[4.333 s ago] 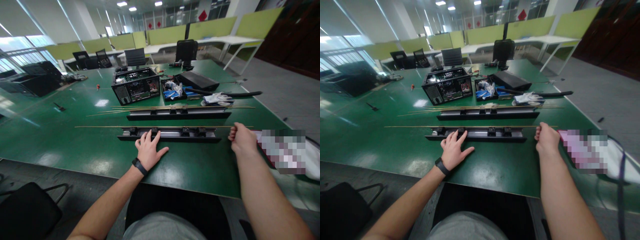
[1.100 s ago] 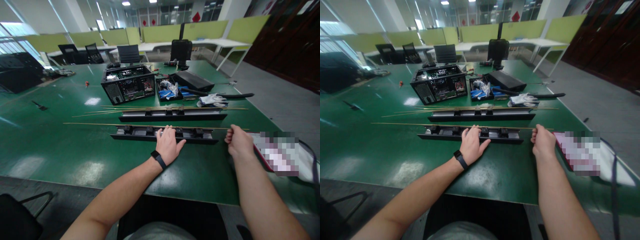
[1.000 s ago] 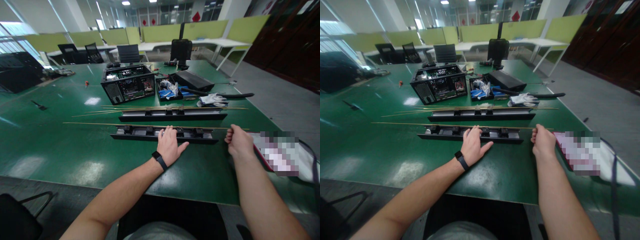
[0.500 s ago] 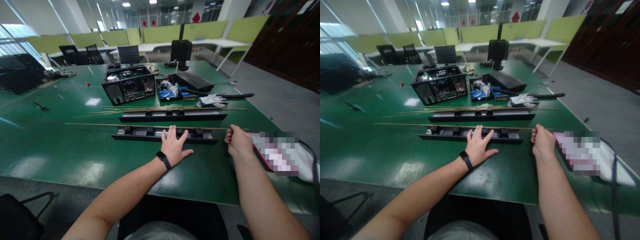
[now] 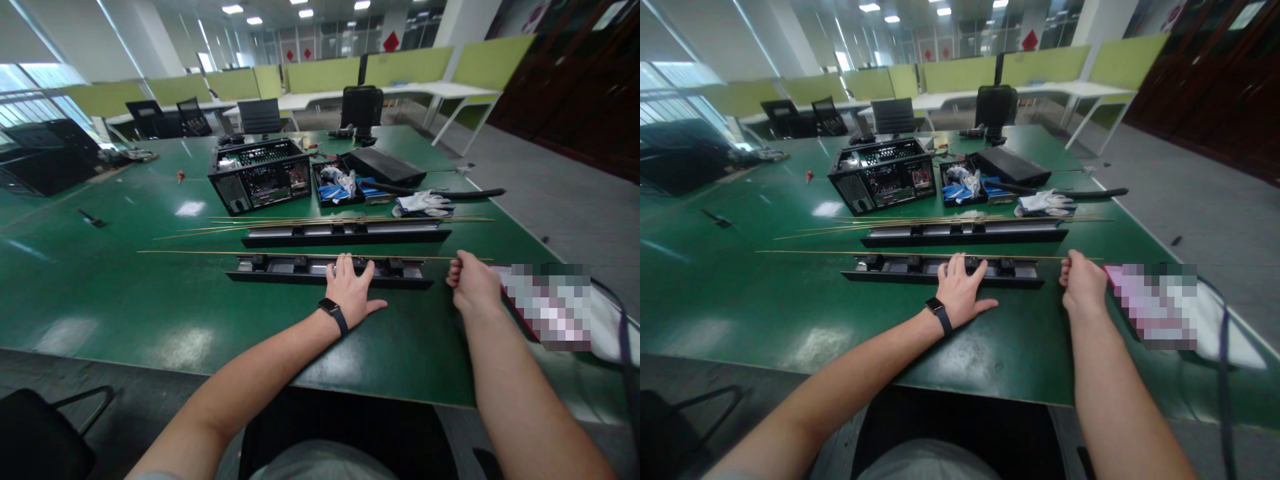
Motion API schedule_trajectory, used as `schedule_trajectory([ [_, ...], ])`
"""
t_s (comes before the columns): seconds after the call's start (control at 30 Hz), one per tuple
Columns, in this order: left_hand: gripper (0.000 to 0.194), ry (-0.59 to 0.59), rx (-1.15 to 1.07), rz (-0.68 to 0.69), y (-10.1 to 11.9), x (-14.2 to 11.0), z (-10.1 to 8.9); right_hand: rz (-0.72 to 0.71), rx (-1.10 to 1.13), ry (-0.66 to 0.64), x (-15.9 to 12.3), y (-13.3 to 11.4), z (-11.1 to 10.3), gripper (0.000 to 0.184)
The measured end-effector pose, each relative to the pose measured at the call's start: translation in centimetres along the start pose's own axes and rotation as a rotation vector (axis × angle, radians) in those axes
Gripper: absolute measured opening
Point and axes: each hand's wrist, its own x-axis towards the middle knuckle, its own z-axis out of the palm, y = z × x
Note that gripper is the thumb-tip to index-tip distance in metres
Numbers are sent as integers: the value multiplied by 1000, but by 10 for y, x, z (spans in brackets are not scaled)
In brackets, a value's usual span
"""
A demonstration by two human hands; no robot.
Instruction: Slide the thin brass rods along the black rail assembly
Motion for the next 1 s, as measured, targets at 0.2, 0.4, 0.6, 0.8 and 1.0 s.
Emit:
schedule_trajectory([
  [0.2,86,-19,11,-10,0,6,-7,5,5,-4,2,1,-1,31],
  [0.4,101,-5,-14,-10,0,4,0,2,4,-3,2,0,-1,30],
  [0.6,101,-6,-3,-63,5,3,4,-18,17,-65,13,8,-3,35],
  [0.8,95,2,-17,-75,5,4,3,-14,-64,-277,4,16,0,40],
  [1.0,91,3,-17,-77,5,4,5,-7,-157,-429,-9,20,5,43],
])
